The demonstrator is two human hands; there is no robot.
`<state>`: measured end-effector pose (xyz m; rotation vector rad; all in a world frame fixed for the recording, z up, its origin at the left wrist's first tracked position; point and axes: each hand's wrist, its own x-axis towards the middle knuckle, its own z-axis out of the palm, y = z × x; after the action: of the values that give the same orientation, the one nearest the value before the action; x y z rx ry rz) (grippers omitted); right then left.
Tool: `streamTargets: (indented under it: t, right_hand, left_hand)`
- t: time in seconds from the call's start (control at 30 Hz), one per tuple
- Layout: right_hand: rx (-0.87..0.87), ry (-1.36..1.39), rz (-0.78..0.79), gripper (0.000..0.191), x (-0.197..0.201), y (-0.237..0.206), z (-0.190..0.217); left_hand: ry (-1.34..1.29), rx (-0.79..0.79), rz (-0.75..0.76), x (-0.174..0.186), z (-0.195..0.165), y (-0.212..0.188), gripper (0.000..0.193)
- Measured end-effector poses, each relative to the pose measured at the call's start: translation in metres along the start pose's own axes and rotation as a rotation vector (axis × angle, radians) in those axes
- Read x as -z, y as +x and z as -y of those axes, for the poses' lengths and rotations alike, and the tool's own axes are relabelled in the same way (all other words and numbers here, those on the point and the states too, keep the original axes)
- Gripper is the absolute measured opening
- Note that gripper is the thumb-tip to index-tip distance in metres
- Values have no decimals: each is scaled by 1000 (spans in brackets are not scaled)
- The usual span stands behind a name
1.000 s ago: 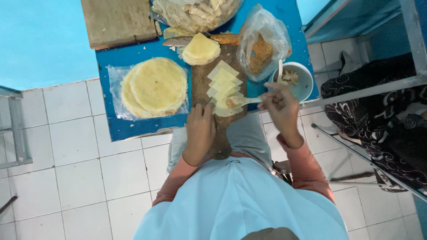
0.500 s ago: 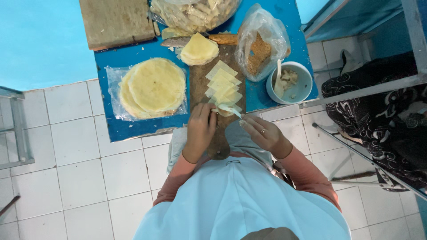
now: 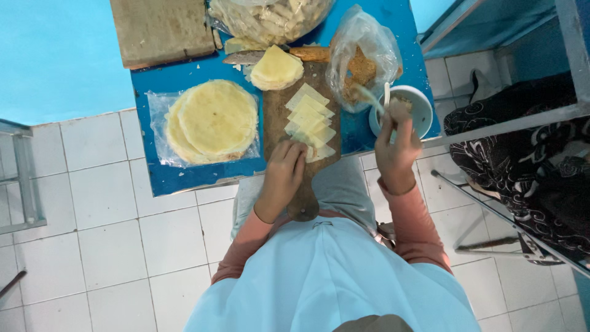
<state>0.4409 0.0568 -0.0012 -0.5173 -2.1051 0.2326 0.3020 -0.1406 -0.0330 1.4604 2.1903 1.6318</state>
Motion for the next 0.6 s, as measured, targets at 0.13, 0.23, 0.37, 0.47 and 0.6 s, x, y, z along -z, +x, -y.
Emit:
streamTargets:
  t: [0.13,0.23,0.37,0.47,0.6]
  right_hand:
    - [45,-142,2,39,-6,17,19]
    - [23,-48,91,46,-5,6,40]
    - [-201,128,470,64,-7,-19,56]
    - [-178,122,381,65,-16,-33,57]
    - [-232,218,343,63,-25,-42,53]
  left_hand:
    - [3,-16,3,0,-3,-1,16]
    - [23,-23,0,-3,-2,1,15]
    - [42,-25,11,-3,1,1,17]
    - [39,-22,18,-3,1,1,16]
    - [67,-35,31,-2,-1,1,15]
